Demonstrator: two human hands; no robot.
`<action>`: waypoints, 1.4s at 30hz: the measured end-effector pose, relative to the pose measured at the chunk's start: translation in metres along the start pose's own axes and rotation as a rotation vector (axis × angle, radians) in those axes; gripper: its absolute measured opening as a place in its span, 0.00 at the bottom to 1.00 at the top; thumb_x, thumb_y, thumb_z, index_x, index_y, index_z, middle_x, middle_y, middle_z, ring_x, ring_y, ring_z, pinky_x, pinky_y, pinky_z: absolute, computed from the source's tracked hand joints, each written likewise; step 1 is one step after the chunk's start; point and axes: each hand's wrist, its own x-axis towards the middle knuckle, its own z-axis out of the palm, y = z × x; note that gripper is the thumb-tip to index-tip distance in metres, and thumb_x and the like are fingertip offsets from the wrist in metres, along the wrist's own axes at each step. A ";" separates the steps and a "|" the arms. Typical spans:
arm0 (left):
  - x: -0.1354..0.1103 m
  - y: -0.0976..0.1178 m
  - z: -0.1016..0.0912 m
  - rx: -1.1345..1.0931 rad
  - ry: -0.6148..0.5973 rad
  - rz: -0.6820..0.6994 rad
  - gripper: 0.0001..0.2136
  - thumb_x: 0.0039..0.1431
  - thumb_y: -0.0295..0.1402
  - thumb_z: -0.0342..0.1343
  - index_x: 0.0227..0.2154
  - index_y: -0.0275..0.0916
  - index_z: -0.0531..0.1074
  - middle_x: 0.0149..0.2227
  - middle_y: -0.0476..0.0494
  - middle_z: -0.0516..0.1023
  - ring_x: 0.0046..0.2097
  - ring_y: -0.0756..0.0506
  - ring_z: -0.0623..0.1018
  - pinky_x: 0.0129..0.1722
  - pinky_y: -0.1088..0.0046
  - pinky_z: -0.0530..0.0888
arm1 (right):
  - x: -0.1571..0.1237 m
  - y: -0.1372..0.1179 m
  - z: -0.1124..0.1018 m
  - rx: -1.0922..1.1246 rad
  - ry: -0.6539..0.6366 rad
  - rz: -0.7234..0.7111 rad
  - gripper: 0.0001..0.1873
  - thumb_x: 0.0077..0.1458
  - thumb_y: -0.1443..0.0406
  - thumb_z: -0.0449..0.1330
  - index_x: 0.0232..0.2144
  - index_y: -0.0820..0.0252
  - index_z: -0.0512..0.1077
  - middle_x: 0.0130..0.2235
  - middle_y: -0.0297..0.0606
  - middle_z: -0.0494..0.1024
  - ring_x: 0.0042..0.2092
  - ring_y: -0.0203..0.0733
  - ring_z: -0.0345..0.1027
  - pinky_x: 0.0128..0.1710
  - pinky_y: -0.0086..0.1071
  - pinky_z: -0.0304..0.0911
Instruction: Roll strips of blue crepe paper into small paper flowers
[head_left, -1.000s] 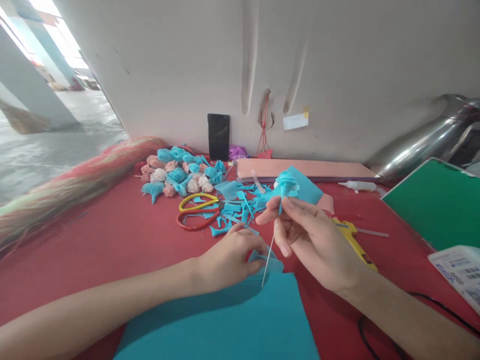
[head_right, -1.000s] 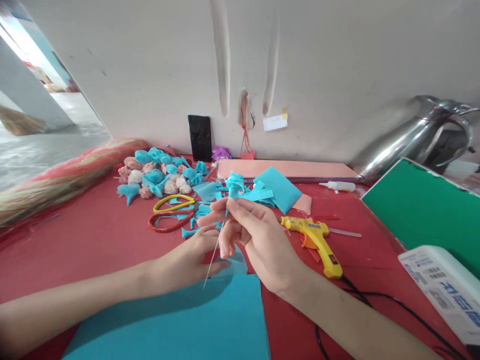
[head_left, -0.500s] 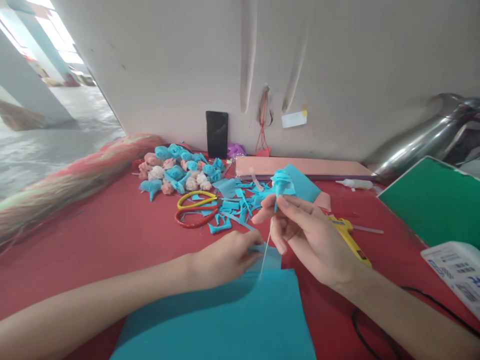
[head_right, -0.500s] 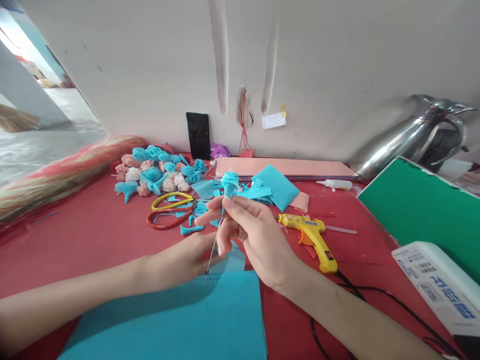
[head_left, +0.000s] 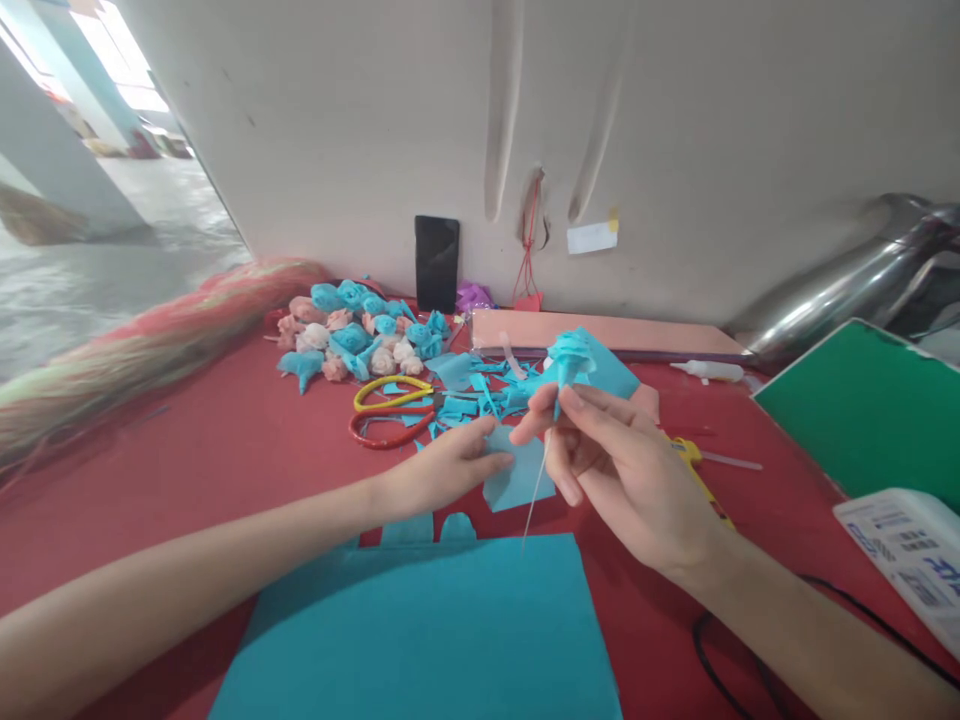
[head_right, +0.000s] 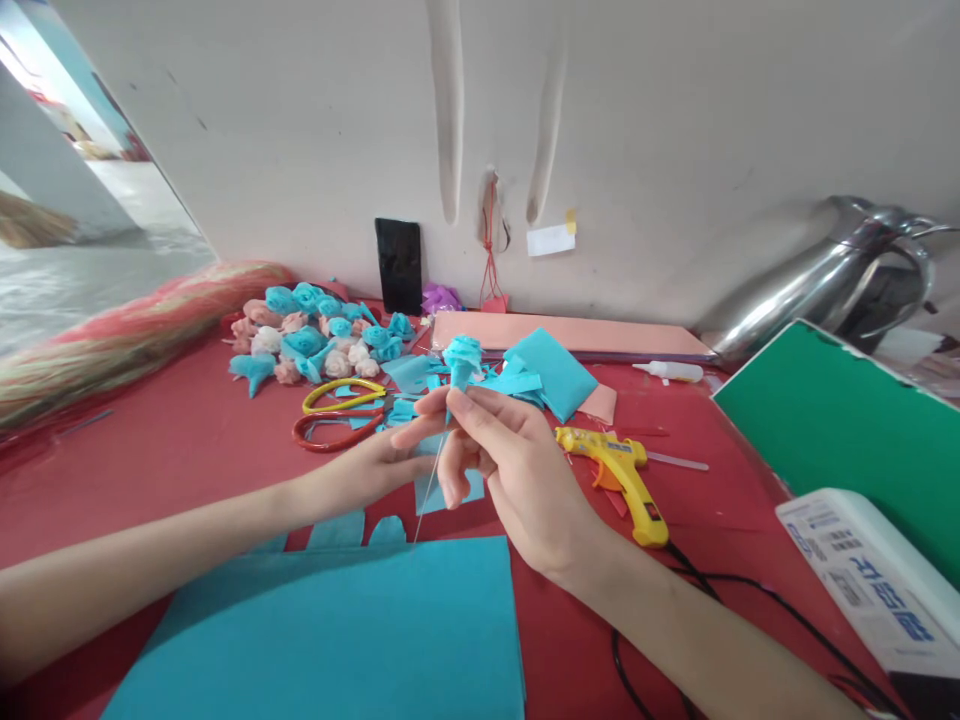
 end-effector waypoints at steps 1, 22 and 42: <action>0.001 0.003 -0.003 -0.045 0.018 -0.007 0.10 0.64 0.35 0.55 0.44 0.34 0.71 0.43 0.42 0.75 0.40 0.45 0.77 0.40 0.64 0.77 | 0.000 -0.002 0.000 -0.033 0.004 -0.024 0.14 0.63 0.62 0.56 0.29 0.54 0.80 0.28 0.31 0.81 0.17 0.26 0.61 0.20 0.25 0.59; 0.002 0.043 -0.037 -0.485 0.209 0.049 0.06 0.55 0.32 0.57 0.34 0.35 0.72 0.31 0.44 0.79 0.32 0.47 0.78 0.36 0.72 0.77 | 0.004 -0.013 -0.011 -0.638 0.095 -0.311 0.12 0.64 0.62 0.55 0.29 0.52 0.73 0.40 0.29 0.82 0.41 0.33 0.77 0.41 0.22 0.72; -0.013 0.052 -0.039 0.315 0.423 0.494 0.02 0.50 0.34 0.65 0.25 0.44 0.78 0.35 0.47 0.81 0.44 0.40 0.76 0.64 0.57 0.51 | 0.000 -0.013 -0.009 -0.495 0.091 -0.184 0.12 0.61 0.56 0.58 0.30 0.56 0.73 0.40 0.38 0.80 0.47 0.46 0.75 0.43 0.38 0.75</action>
